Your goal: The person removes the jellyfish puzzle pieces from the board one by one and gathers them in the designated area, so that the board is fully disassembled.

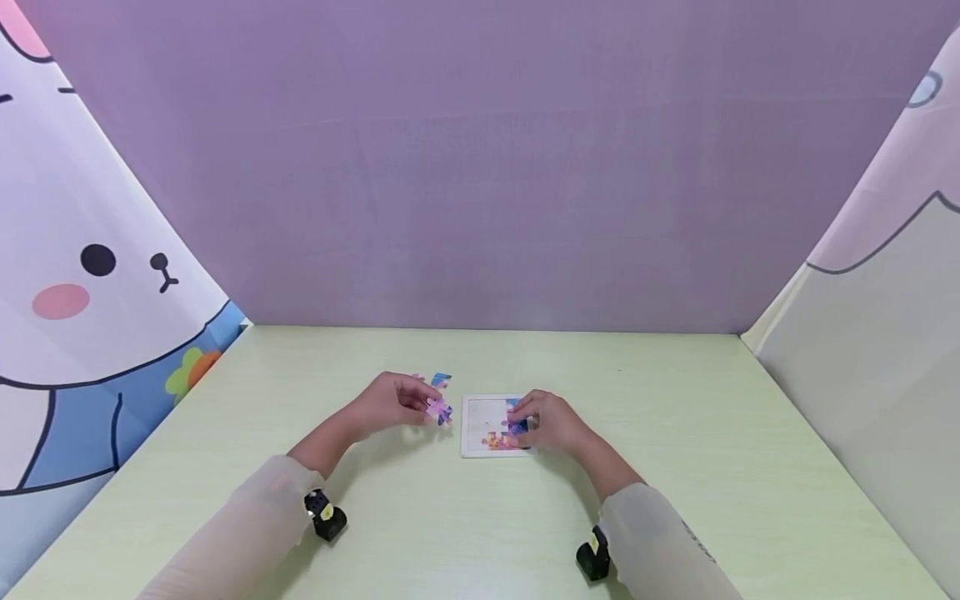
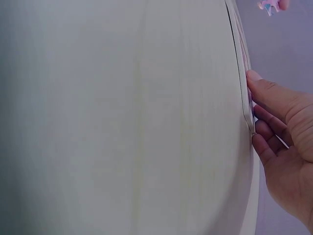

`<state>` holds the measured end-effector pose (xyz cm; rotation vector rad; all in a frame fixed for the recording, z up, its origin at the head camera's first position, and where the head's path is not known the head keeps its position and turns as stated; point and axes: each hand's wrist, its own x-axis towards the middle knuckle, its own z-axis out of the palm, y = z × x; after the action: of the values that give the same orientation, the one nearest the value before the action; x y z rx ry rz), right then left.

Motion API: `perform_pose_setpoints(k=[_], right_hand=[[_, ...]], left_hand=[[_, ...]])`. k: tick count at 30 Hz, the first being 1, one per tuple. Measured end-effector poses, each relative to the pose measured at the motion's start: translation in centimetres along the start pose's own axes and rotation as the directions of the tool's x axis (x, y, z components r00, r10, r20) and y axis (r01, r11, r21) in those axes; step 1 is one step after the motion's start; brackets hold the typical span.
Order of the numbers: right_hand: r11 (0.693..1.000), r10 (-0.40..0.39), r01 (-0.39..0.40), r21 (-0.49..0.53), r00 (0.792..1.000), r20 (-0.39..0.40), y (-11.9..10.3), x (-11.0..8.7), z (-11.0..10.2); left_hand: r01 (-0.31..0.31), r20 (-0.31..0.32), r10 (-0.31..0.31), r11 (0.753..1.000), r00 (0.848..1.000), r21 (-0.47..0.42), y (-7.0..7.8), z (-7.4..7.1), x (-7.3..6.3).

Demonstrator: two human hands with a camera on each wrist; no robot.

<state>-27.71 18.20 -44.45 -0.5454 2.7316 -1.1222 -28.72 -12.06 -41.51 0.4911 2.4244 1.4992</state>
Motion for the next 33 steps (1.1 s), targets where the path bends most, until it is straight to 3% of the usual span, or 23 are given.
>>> perform_pose_setpoints(k=[7, 16, 33], right_hand=[[1.0, -0.008, 0.008, 0.003, 1.0, 0.003, -0.1, -0.1, -0.1], [1.0, 0.002, -0.002, 0.007, 1.0, 0.002, -0.2, -0.1, -0.1], [1.0, 0.004, -0.004, 0.011, 1.0, 0.005, -0.2, -0.1, 0.0]], left_hand=[[0.025, -0.014, -0.025, 1.0, 1.0, -0.015, -0.8, -1.4, -0.7], [0.049, -0.026, -0.048, 0.998, 0.998, 0.03, -2.0, -3.0, -1.3], [0.124, -0.071, -0.116, 0.984, 0.991, 0.127, -3.6, -5.6, -0.9]])
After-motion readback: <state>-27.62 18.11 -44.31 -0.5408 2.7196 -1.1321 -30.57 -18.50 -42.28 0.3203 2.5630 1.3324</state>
